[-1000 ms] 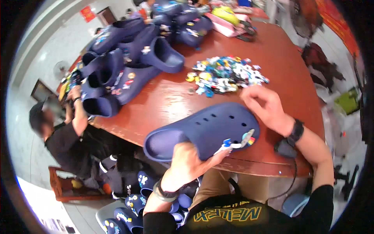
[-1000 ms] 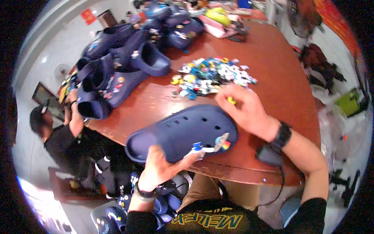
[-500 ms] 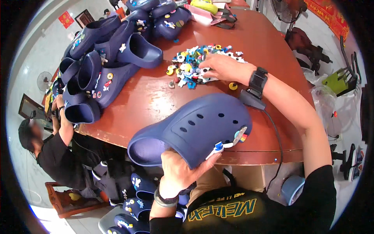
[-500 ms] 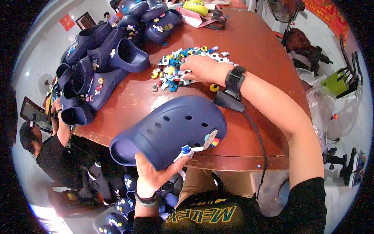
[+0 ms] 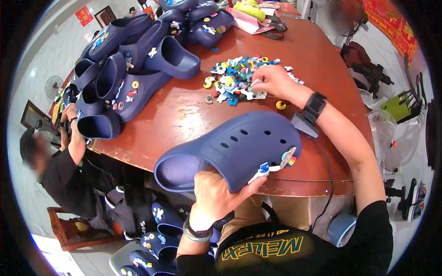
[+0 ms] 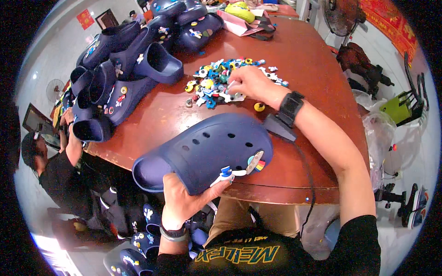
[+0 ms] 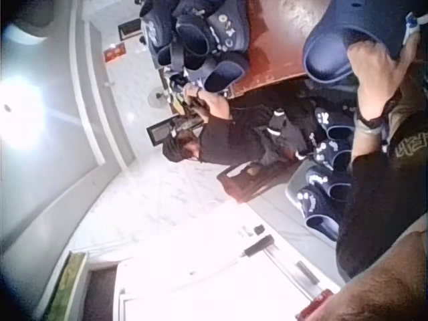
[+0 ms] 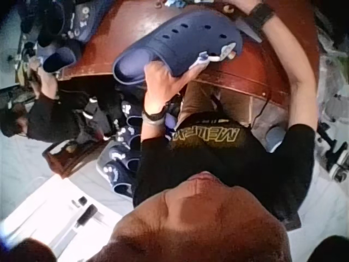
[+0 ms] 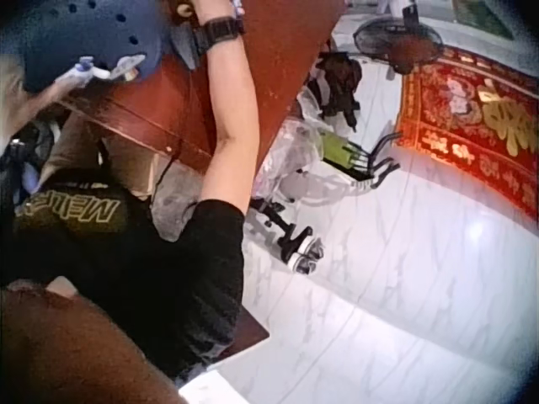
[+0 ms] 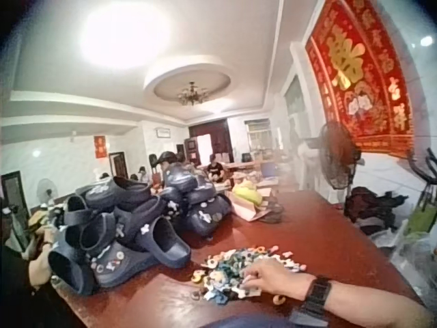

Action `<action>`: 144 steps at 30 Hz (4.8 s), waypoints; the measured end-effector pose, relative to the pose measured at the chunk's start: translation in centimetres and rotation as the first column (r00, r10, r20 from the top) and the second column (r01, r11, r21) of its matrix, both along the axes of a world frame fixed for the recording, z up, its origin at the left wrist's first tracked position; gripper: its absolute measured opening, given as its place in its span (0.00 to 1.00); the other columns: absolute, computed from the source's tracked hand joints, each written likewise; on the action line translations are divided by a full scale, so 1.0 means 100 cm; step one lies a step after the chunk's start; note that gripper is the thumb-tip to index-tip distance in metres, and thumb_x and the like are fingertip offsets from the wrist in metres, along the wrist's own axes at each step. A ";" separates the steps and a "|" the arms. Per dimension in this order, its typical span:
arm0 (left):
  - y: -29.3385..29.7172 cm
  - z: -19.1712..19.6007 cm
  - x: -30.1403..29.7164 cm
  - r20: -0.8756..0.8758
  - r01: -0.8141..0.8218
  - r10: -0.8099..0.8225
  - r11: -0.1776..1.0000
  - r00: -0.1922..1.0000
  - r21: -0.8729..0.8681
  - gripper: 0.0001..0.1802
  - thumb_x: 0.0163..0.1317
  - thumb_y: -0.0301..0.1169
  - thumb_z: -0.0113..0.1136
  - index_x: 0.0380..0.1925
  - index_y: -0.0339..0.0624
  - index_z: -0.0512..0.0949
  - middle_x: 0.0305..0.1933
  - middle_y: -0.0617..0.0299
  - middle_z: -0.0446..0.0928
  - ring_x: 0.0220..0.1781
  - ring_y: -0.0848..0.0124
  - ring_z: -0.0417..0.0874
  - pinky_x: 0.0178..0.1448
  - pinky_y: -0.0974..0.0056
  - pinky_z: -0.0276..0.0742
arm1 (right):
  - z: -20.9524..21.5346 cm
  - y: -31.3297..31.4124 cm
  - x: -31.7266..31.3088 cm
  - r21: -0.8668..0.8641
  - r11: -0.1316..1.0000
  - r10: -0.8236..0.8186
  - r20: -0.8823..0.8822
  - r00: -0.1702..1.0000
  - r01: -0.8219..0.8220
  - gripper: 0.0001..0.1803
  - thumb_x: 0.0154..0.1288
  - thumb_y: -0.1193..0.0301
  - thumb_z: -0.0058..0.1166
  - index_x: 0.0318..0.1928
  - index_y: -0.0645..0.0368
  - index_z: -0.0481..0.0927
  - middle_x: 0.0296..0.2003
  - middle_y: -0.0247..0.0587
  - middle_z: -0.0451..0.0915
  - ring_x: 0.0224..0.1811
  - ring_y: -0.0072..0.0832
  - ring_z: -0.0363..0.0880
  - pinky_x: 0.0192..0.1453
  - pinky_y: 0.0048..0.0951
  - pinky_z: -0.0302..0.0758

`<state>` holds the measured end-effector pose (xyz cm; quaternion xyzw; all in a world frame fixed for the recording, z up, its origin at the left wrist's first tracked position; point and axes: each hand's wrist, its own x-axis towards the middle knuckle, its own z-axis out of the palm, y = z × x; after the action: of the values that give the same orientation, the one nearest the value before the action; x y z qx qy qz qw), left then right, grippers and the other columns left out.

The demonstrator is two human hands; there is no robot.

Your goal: Manually applying decorative charms and accessories into the holes of clogs/shoes.

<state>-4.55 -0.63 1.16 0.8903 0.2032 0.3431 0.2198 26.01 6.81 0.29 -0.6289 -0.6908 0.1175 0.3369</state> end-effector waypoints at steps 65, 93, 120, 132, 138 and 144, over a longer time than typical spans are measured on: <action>0.016 0.012 -0.006 -0.202 -0.084 0.032 0.964 0.979 -0.254 0.33 0.57 0.55 0.65 0.16 0.32 0.74 0.16 0.46 0.72 0.20 0.48 0.76 0.25 0.53 0.69 | 0.038 -0.060 -0.107 0.181 0.827 0.520 0.114 0.846 -0.533 0.08 0.60 0.73 0.62 0.40 0.58 0.85 0.35 0.38 0.82 0.42 0.36 0.78 0.48 0.33 0.73; 0.068 0.028 -0.032 -0.372 0.148 -0.091 0.980 0.924 0.129 0.10 0.60 0.26 0.51 0.39 0.34 0.65 0.28 0.47 0.77 0.30 0.46 0.82 0.31 0.49 0.77 | 0.040 -0.063 -0.116 0.096 0.826 0.550 0.080 0.832 -0.555 0.09 0.55 0.80 0.60 0.39 0.64 0.82 0.38 0.47 0.81 0.43 0.43 0.78 0.48 0.38 0.75; -0.018 -0.003 -0.054 0.089 0.002 0.000 1.000 0.996 -0.028 0.27 0.40 0.36 0.82 0.22 0.32 0.71 0.60 0.26 0.67 0.69 0.30 0.60 0.68 0.41 0.63 | 0.025 -0.061 -0.102 0.193 0.870 0.463 -0.009 0.886 -0.453 0.06 0.57 0.73 0.59 0.35 0.61 0.82 0.31 0.43 0.81 0.35 0.41 0.80 0.40 0.37 0.75; -0.040 -0.011 -0.048 0.129 -0.360 0.350 0.931 0.928 0.064 0.27 0.36 0.40 0.82 0.30 0.38 0.77 0.61 0.36 0.72 0.60 0.48 0.77 0.53 0.62 0.70 | 0.032 -0.068 -0.109 0.260 0.744 0.560 0.258 0.787 -0.615 0.07 0.51 0.76 0.63 0.33 0.60 0.81 0.33 0.35 0.78 0.36 0.34 0.78 0.38 0.33 0.78; -0.029 -0.033 -0.064 0.133 -0.054 0.038 0.992 0.990 0.115 0.18 0.41 0.32 0.80 0.27 0.38 0.80 0.24 0.60 0.79 0.22 0.65 0.79 0.25 0.64 0.72 | 0.057 -0.055 -0.116 0.187 0.734 0.633 0.157 0.758 -0.652 0.07 0.53 0.77 0.62 0.35 0.60 0.81 0.35 0.38 0.79 0.37 0.37 0.79 0.40 0.33 0.78; -0.025 -0.052 -0.077 0.241 0.054 -0.104 0.976 0.965 0.209 0.19 0.55 0.34 0.70 0.17 0.46 0.67 0.19 0.63 0.62 0.20 0.66 0.67 0.25 0.62 0.61 | 0.063 0.004 -0.121 -0.169 0.403 0.915 0.085 0.395 -0.899 0.05 0.64 0.76 0.54 0.40 0.59 0.80 0.56 0.46 0.76 0.59 0.41 0.75 0.61 0.36 0.73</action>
<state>-12.21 -3.17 -4.02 0.8650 0.1024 0.4623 0.1662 13.93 7.19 6.60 -0.1741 -0.9401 0.2625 0.1303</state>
